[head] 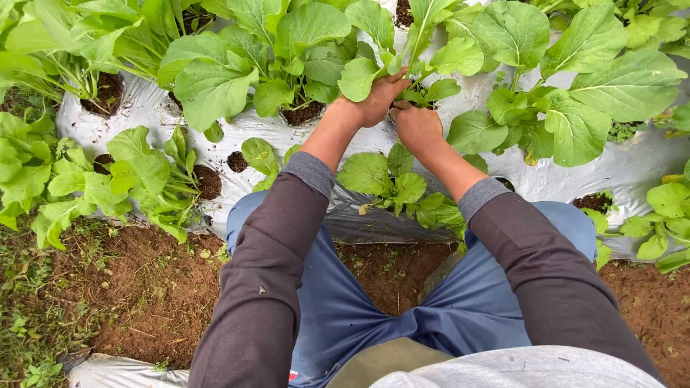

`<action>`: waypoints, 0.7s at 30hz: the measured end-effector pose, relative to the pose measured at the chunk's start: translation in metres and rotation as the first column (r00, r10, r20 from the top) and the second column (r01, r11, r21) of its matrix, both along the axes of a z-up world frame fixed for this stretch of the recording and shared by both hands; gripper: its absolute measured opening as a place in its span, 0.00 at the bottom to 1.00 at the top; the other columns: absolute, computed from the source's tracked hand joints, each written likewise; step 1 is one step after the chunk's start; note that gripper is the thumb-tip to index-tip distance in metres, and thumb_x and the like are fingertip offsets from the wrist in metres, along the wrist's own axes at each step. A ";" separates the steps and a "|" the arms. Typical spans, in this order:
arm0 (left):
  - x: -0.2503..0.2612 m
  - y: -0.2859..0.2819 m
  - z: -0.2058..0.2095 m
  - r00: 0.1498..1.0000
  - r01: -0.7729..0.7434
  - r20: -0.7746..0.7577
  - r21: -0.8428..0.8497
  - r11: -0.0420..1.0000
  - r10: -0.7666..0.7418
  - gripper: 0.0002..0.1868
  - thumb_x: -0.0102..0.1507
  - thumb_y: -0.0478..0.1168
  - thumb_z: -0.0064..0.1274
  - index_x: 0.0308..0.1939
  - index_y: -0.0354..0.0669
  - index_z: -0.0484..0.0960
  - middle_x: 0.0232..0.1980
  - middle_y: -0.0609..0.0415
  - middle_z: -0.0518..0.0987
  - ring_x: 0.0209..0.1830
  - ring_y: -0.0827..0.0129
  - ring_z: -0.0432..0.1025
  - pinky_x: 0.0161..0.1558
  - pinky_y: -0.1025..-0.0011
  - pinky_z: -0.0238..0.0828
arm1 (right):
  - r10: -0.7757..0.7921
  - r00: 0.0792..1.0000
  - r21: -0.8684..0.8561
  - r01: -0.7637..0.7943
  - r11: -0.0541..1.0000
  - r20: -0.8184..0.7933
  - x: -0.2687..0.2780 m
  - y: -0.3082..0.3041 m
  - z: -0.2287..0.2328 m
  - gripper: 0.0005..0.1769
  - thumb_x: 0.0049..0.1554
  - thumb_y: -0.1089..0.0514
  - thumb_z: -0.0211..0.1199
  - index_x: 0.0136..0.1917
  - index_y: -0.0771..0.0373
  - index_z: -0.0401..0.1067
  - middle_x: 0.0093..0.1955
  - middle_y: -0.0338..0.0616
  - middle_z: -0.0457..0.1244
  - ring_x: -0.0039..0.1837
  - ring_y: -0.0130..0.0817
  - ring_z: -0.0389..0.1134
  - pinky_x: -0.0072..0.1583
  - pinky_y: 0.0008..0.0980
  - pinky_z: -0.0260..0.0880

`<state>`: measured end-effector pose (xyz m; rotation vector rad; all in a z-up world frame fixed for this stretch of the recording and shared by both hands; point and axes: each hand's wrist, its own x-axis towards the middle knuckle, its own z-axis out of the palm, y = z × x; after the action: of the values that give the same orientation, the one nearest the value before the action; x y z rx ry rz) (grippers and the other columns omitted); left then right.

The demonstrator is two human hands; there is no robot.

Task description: The person sits cross-legged in a garden and removes weeds from around the base of leafy green plants growing through plastic mulch. They use their hands to pull the weeds and discard them on the ground.

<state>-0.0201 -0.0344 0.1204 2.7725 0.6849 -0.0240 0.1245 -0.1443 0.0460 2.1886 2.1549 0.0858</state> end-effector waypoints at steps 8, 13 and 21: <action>0.003 0.006 -0.006 1.000 0.000 0.013 -0.053 0.999 0.000 0.32 0.65 0.33 0.48 0.75 0.55 0.67 0.83 0.65 0.55 0.79 0.61 0.56 0.77 0.53 0.51 | 0.098 0.977 0.145 -0.126 0.981 0.189 -0.002 0.005 -0.018 0.08 0.59 0.57 0.57 0.51 0.56 0.75 0.56 0.44 0.68 0.30 0.42 0.71 0.27 0.42 0.70; -0.004 0.004 -0.003 0.997 0.036 0.060 0.021 0.999 -0.037 0.30 0.62 0.31 0.47 0.68 0.58 0.75 0.79 0.65 0.63 0.75 0.61 0.63 0.74 0.53 0.56 | 0.038 0.999 0.027 -0.038 0.999 0.011 0.009 0.015 -0.023 0.09 0.58 0.61 0.57 0.44 0.61 0.78 0.44 0.49 0.69 0.38 0.47 0.72 0.39 0.45 0.75; -0.031 0.009 -0.050 0.973 0.145 -0.186 0.019 0.989 -0.139 0.37 0.63 0.35 0.44 0.76 0.71 0.65 0.75 0.57 0.72 0.71 0.57 0.70 0.73 0.54 0.65 | -0.073 0.866 -0.105 0.024 0.994 -0.494 -0.015 -0.013 0.077 0.10 0.63 0.71 0.59 0.52 0.74 0.81 0.45 0.65 0.71 0.42 0.60 0.75 0.38 0.50 0.77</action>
<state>-0.0512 -0.0255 0.0705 2.8697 0.5323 -0.3058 0.1097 -0.1577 0.1228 2.4061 2.2650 -0.6456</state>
